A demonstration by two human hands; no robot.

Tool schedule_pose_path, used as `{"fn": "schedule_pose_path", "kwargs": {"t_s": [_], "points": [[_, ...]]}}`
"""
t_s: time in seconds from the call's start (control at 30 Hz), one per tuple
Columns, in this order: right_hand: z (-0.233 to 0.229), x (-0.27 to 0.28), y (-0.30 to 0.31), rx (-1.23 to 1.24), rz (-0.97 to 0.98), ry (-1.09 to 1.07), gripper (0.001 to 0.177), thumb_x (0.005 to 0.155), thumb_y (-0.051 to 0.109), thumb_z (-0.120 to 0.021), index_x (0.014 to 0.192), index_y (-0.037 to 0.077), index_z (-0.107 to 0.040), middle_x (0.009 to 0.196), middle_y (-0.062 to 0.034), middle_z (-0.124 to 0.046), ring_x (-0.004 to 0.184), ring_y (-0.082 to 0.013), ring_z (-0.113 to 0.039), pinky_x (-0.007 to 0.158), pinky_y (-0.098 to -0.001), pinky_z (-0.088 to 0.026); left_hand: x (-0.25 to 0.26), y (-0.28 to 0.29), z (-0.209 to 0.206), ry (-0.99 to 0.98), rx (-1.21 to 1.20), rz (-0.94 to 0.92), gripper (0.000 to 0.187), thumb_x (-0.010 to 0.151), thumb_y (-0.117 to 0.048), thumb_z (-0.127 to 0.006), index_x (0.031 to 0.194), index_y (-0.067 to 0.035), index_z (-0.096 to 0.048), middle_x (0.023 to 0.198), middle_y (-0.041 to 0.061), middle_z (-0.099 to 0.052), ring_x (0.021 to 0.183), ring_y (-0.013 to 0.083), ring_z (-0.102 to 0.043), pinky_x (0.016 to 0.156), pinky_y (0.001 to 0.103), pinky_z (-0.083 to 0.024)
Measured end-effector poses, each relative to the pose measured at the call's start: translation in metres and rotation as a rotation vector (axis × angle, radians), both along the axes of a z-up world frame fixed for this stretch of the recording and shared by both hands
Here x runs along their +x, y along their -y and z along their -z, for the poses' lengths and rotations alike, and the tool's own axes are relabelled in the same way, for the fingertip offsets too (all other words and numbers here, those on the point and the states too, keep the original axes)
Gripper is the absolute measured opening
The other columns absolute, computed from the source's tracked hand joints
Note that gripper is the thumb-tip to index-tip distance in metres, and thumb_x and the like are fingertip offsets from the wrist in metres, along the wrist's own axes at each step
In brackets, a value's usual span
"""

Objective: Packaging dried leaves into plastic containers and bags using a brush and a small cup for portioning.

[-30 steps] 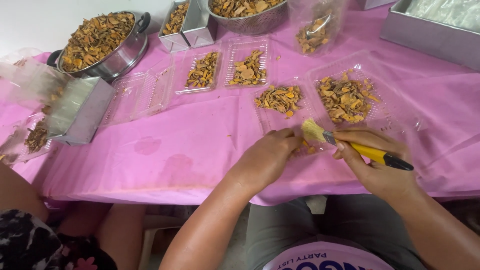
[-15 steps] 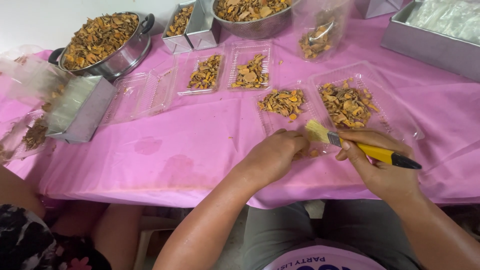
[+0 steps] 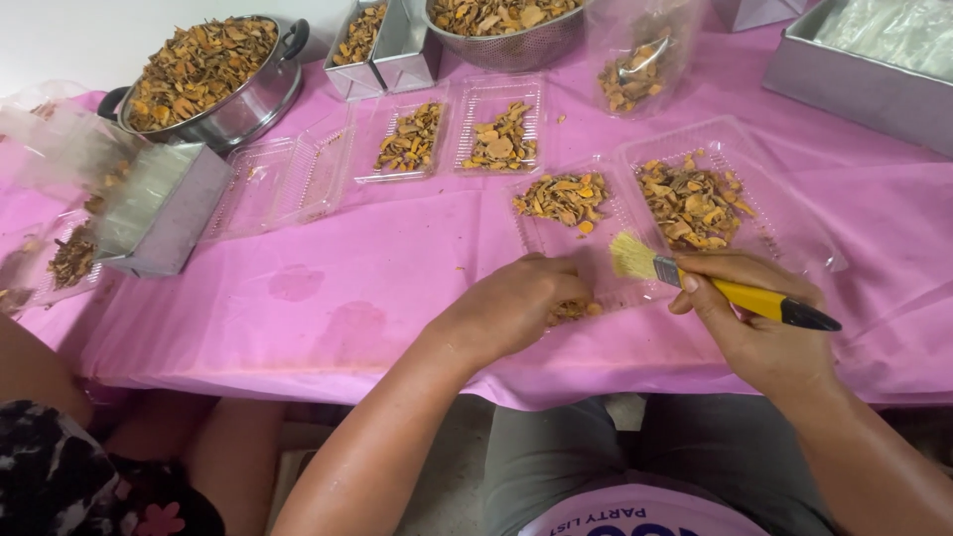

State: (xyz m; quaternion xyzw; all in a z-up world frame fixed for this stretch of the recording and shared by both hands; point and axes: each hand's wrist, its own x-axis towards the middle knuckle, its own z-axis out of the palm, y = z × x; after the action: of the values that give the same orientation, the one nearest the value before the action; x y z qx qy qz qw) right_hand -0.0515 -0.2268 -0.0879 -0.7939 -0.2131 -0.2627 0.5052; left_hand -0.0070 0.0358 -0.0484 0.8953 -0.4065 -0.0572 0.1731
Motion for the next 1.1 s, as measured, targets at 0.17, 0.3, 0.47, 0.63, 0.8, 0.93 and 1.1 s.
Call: {"fn": "schedule_pose_path", "kwargs": {"t_s": [0.17,0.3,0.47,0.63,0.8,0.93,1.1], "points": [[-0.001,-0.003,-0.006,0.044,-0.020,-0.018,0.015,0.097,0.003,-0.069,0.111,-0.002,-0.072,0.084,-0.0096,-0.075,0.086,-0.0174,-0.073,0.078,-0.0280,-0.056,0.008,-0.003,0.008,-0.057,-0.033,0.060,0.045,0.078,0.013,-0.057,0.113,-0.008,-0.076,0.114,0.009,-0.071,0.097,0.0336,-0.067,0.075,0.042,-0.050],[-0.011,-0.008,-0.008,0.028,-0.003,-0.003,0.016,0.097,0.003,-0.069,0.111,0.000,-0.074,0.081,-0.0077,-0.075,0.079,-0.0144,-0.071,0.080,-0.0274,-0.054,-0.012,0.019,-0.039,-0.609,-0.137,-0.465,0.030,0.088,-0.025,-0.046,0.071,-0.018,-0.022,0.077,0.002,-0.025,0.070,0.0181,-0.023,0.063,0.042,-0.020],[-0.013,-0.009,-0.005,-0.017,0.026,0.001,0.012,0.099,0.009,-0.067,0.105,0.002,-0.074,0.080,-0.0039,-0.075,0.084,-0.0154,-0.072,0.088,-0.0308,-0.053,-0.025,0.034,-0.074,-0.650,-0.078,-0.655,0.023,0.066,-0.016,-0.044,0.065,-0.017,-0.021,0.064,0.002,-0.024,0.062,0.0184,-0.020,0.058,0.042,-0.016],[-0.022,-0.017,-0.006,0.044,0.016,-0.007,0.016,0.099,0.007,-0.066,0.112,-0.001,-0.073,0.079,-0.0052,-0.073,0.084,-0.0154,-0.070,0.087,-0.0292,-0.055,0.014,0.015,-0.004,-0.123,0.130,-0.154,0.033,0.069,0.000,-0.059,0.060,-0.015,-0.031,0.068,-0.001,-0.027,0.057,0.0158,-0.041,0.054,0.037,-0.020],[-0.036,-0.026,-0.005,0.142,-0.010,-0.092,0.015,0.099,0.001,-0.063,0.110,-0.006,-0.070,0.083,-0.0150,-0.074,0.082,-0.0207,-0.073,0.082,-0.0302,-0.059,0.038,0.011,0.014,-0.126,-0.140,-0.237,0.030,0.083,0.001,-0.062,0.106,-0.003,-0.080,0.109,0.009,-0.080,0.103,0.0218,-0.074,0.090,0.031,-0.057],[-0.038,-0.023,-0.011,0.195,-0.057,-0.029,0.016,0.102,0.000,-0.059,0.113,-0.006,-0.068,0.082,-0.0162,-0.073,0.082,-0.0224,-0.072,0.089,-0.0328,-0.059,0.027,0.021,-0.013,-0.309,-0.218,-0.454,0.027,0.084,-0.002,-0.069,0.108,-0.008,-0.081,0.110,0.003,-0.081,0.096,0.0151,-0.077,0.089,0.025,-0.061],[-0.026,-0.021,-0.023,0.150,-0.099,0.046,0.012,0.099,0.003,-0.062,0.105,-0.003,-0.070,0.080,-0.0081,-0.075,0.093,-0.0209,-0.073,0.107,-0.0366,-0.058,0.019,0.023,-0.031,-0.735,-0.587,-0.654,0.025,0.081,0.009,-0.072,0.102,0.000,-0.081,0.085,0.016,-0.079,0.066,0.0198,-0.074,0.067,0.029,-0.066]]}}
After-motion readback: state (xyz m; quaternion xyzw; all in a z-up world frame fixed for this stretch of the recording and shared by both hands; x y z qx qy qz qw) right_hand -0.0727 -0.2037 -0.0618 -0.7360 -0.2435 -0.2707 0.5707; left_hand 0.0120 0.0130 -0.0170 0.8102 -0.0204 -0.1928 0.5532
